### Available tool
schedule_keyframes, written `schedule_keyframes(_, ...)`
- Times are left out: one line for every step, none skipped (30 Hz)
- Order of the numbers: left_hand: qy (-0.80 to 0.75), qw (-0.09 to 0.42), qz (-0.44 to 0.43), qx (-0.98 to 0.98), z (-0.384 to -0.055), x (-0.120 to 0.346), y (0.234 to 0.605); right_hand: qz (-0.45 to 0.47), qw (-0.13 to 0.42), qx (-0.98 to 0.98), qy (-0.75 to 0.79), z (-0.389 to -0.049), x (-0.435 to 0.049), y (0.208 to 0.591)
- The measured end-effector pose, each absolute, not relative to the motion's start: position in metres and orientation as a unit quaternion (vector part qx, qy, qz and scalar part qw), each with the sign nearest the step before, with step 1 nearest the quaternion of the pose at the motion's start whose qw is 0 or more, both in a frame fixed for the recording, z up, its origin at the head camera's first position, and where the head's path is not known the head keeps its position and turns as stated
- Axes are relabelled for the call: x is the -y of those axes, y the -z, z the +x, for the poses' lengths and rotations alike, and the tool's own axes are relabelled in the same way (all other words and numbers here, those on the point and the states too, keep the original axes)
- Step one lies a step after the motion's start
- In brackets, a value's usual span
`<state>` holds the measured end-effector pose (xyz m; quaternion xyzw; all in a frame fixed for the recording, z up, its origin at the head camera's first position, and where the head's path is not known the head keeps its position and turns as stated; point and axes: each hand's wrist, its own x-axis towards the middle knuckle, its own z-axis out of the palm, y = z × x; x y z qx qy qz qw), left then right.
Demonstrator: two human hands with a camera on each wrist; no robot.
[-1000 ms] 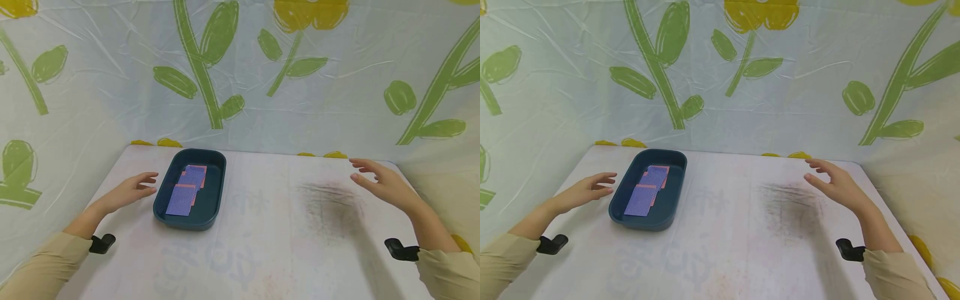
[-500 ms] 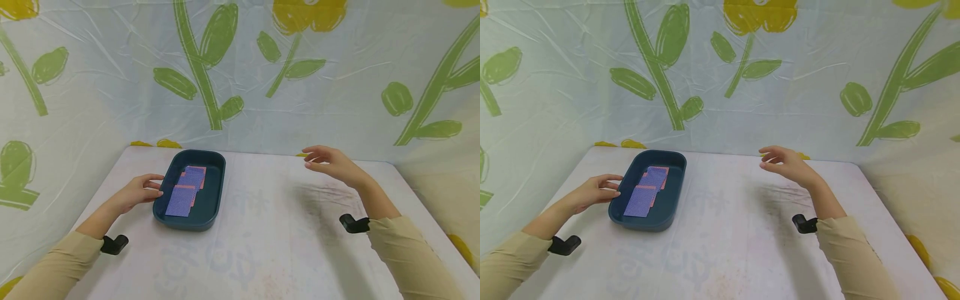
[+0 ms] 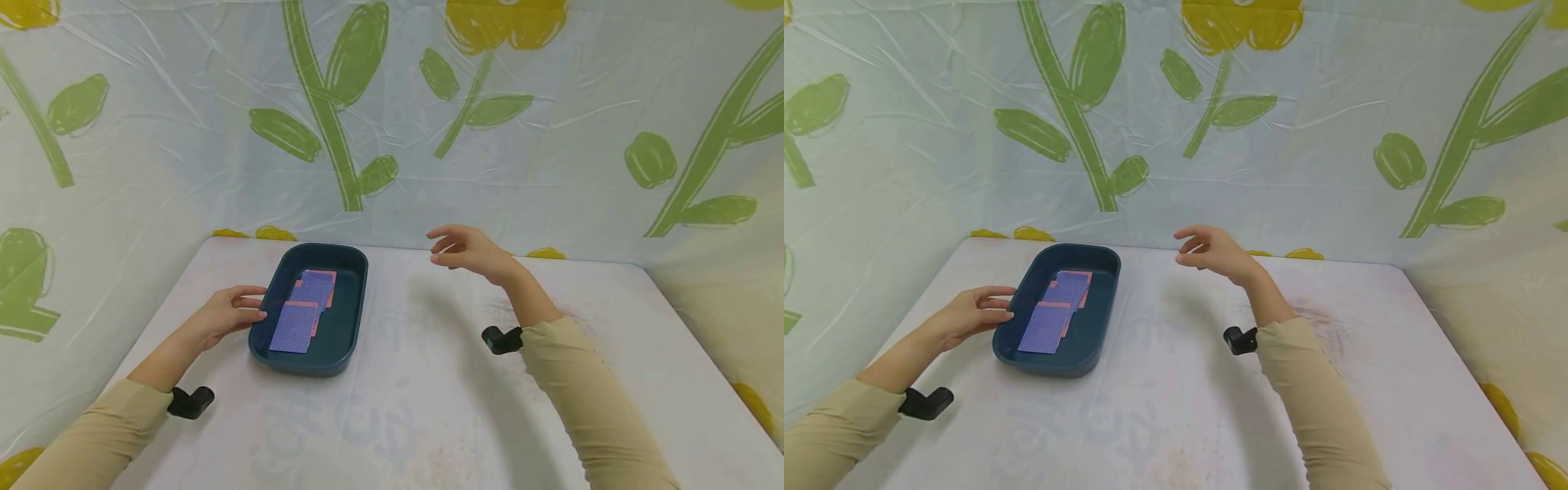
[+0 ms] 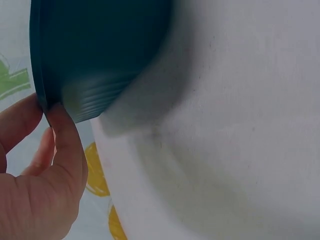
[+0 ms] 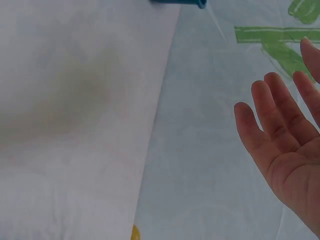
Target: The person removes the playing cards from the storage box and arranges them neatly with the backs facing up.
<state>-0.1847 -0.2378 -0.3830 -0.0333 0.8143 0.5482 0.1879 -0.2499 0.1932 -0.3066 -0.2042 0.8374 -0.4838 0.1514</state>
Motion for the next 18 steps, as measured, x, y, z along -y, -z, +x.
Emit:
schedule_keyframes(-0.552,0.189,-0.045,-0.811,-0.185,0.237,0.383,-0.205,0.154,-0.833,0.491,-0.252,-0.188,0.308)
schedule_keyframes(-0.555,0.189,-0.053,-0.809,-0.185,0.236,0.383,-0.204,0.156,-0.828,0.498,-0.253,-0.182,0.310)
schedule_keyframes(-0.557,0.189,-0.060,-0.807,-0.185,0.235,0.383,-0.204,0.157,-0.824,0.505,-0.255,-0.177,0.312)
schedule_keyframes(-0.559,0.189,-0.064,-0.805,-0.185,0.235,0.384,-0.204,0.159,-0.819,0.512,-0.256,-0.172,0.314)
schedule_keyframes(-0.560,0.188,-0.069,-0.804,-0.185,0.234,0.384,-0.203,0.161,-0.815,0.518,-0.257,-0.167,0.315)
schedule_keyframes(-0.561,0.188,-0.071,-0.803,-0.185,0.234,0.384,-0.203,0.162,-0.812,0.522,-0.258,-0.162,0.317)
schedule_keyframes(-0.563,0.188,-0.074,-0.801,-0.185,0.233,0.384,-0.202,0.163,-0.810,0.526,-0.259,-0.156,0.319)
schedule_keyframes(-0.564,0.188,-0.076,-0.801,-0.185,0.233,0.384,-0.200,0.164,-0.808,0.529,-0.260,-0.151,0.320)
schedule_keyframes(-0.565,0.189,-0.079,-0.799,-0.186,0.233,0.384,-0.200,0.166,-0.807,0.531,-0.261,-0.146,0.321)
schedule_keyframes(-0.566,0.190,-0.079,-0.798,-0.185,0.233,0.384,-0.198,0.169,-0.805,0.534,-0.262,-0.141,0.323)
schedule_keyframes(-0.567,0.192,-0.082,-0.797,-0.186,0.233,0.384,-0.196,0.171,-0.804,0.535,-0.262,-0.136,0.323)
schedule_keyframes(-0.568,0.193,-0.084,-0.796,-0.186,0.233,0.384,-0.194,0.174,-0.803,0.536,-0.264,-0.131,0.324)
schedule_keyframes(-0.570,0.193,-0.085,-0.794,-0.186,0.233,0.384,-0.192,0.177,-0.802,0.538,-0.265,-0.126,0.325)
schedule_keyframes(-0.570,0.193,-0.085,-0.794,-0.187,0.233,0.384,-0.189,0.179,-0.801,0.539,-0.266,-0.121,0.326)
schedule_keyframes(-0.571,0.192,-0.085,-0.794,-0.188,0.233,0.384,-0.188,0.182,-0.800,0.540,-0.267,-0.115,0.326)
schedule_keyframes(-0.570,0.192,-0.085,-0.794,-0.188,0.233,0.384,-0.186,0.185,-0.799,0.541,-0.268,-0.109,0.328)
schedule_keyframes(-0.571,0.192,-0.088,-0.794,-0.188,0.233,0.385,-0.185,0.188,-0.798,0.541,-0.268,-0.103,0.329)
schedule_keyframes(-0.572,0.192,-0.088,-0.793,-0.188,0.233,0.385,-0.185,0.192,-0.796,0.543,-0.269,-0.097,0.331)
